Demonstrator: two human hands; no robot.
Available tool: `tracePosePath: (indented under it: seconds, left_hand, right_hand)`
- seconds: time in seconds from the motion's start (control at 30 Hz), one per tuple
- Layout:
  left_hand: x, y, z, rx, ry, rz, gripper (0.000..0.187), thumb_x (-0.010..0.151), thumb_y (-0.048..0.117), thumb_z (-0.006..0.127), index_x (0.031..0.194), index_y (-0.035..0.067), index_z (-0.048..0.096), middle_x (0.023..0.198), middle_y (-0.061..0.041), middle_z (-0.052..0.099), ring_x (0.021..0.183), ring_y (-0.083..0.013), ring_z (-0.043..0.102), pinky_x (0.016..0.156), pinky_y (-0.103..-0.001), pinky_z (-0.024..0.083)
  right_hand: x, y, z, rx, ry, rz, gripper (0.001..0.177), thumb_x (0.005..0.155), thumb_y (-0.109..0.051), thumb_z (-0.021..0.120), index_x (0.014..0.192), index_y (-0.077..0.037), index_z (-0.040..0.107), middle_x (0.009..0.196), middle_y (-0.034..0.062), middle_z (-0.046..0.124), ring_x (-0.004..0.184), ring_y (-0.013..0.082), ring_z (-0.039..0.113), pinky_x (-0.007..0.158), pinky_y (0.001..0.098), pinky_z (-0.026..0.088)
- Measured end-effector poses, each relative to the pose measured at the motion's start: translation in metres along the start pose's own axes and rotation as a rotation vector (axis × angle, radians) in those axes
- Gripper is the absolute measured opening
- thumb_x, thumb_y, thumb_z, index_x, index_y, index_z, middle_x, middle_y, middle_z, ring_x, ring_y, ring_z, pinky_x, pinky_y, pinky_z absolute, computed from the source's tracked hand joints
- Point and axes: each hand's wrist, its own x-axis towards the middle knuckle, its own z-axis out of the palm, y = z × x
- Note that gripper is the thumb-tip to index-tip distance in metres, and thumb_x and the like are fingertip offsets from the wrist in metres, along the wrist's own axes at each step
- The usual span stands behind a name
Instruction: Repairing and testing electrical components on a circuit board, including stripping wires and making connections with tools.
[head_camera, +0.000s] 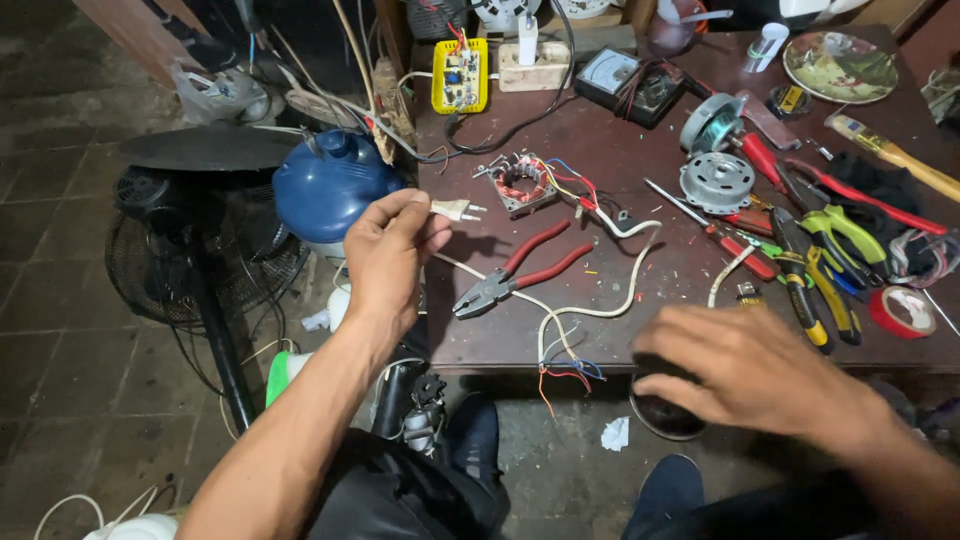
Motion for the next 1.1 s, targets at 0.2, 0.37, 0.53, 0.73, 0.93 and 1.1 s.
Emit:
tracePosePath:
  seconds: [0.2, 0.37, 0.53, 0.73, 0.93, 1.1]
  left_hand:
    - [0.004, -0.002, 0.001, -0.067, 0.041, -0.039, 0.019, 0.089, 0.006, 0.073, 0.083, 0.009, 0.055, 0.070, -0.009, 0.063, 0.067, -0.0160, 0.069, 0.065, -0.027, 0.064]
    - [0.005, -0.003, 0.002, -0.080, 0.021, -0.046, 0.017, 0.091, 0.004, 0.072, 0.089, 0.008, 0.055, 0.074, -0.009, 0.064, 0.067, -0.0163, 0.069, 0.064, -0.027, 0.063]
    - [-0.001, -0.001, 0.007, -0.071, 0.005, -0.042, 0.020, 0.089, 0.006, 0.073, 0.092, 0.010, 0.054, 0.067, -0.008, 0.062, 0.065, -0.0166, 0.069, 0.064, -0.027, 0.062]
    - [0.002, -0.009, 0.013, -0.063, -0.010, -0.040, 0.022, 0.088, 0.007, 0.074, 0.095, 0.009, 0.054, 0.068, -0.008, 0.062, 0.065, -0.0174, 0.069, 0.065, -0.029, 0.063]
    - [0.002, -0.006, 0.011, -0.066, -0.013, -0.041, 0.022, 0.089, 0.005, 0.074, 0.095, 0.010, 0.053, 0.067, -0.008, 0.062, 0.064, -0.0168, 0.068, 0.064, -0.028, 0.062]
    - [0.004, -0.004, 0.012, -0.082, -0.001, -0.029, 0.022, 0.089, 0.005, 0.074, 0.096, 0.008, 0.054, 0.069, -0.011, 0.064, 0.065, -0.0183, 0.070, 0.063, -0.027, 0.062]
  right_hand:
    - [-0.010, -0.002, 0.023, -0.039, -0.164, -0.005, 0.035, 0.094, -0.045, 0.065, 0.073, -0.018, 0.059, 0.067, 0.0002, 0.060, 0.057, 0.0274, 0.062, 0.049, 0.0450, 0.046]
    - [-0.011, -0.036, 0.060, 0.257, -0.571, 0.538, 0.045, 0.089, -0.064, 0.059, 0.119, -0.033, 0.072, 0.106, 0.0023, 0.076, 0.100, 0.0349, 0.070, 0.078, 0.0487, 0.054]
    - [-0.012, -0.058, 0.089, 0.535, -0.359, 1.095, 0.044, 0.077, -0.055, 0.075, 0.114, -0.031, 0.076, 0.075, -0.0113, 0.080, 0.056, 0.0064, 0.063, 0.068, 0.0238, 0.048]
    - [-0.007, -0.060, 0.092, 0.590, -0.204, 1.082, 0.050, 0.074, -0.054, 0.076, 0.115, -0.024, 0.075, 0.079, -0.0082, 0.085, 0.049, 0.0083, 0.062, 0.064, 0.0256, 0.050]
    - [-0.016, -0.056, 0.114, 0.673, 0.039, 0.858, 0.025, 0.081, -0.037, 0.077, 0.085, -0.012, 0.082, 0.054, -0.0058, 0.063, 0.046, 0.0049, 0.047, 0.046, 0.0271, 0.040]
    - [-0.014, -0.055, 0.112, 0.814, 0.052, 0.923, 0.021, 0.080, -0.031, 0.078, 0.084, -0.011, 0.084, 0.064, -0.0047, 0.082, 0.058, 0.0000, 0.069, 0.058, 0.0199, 0.055]
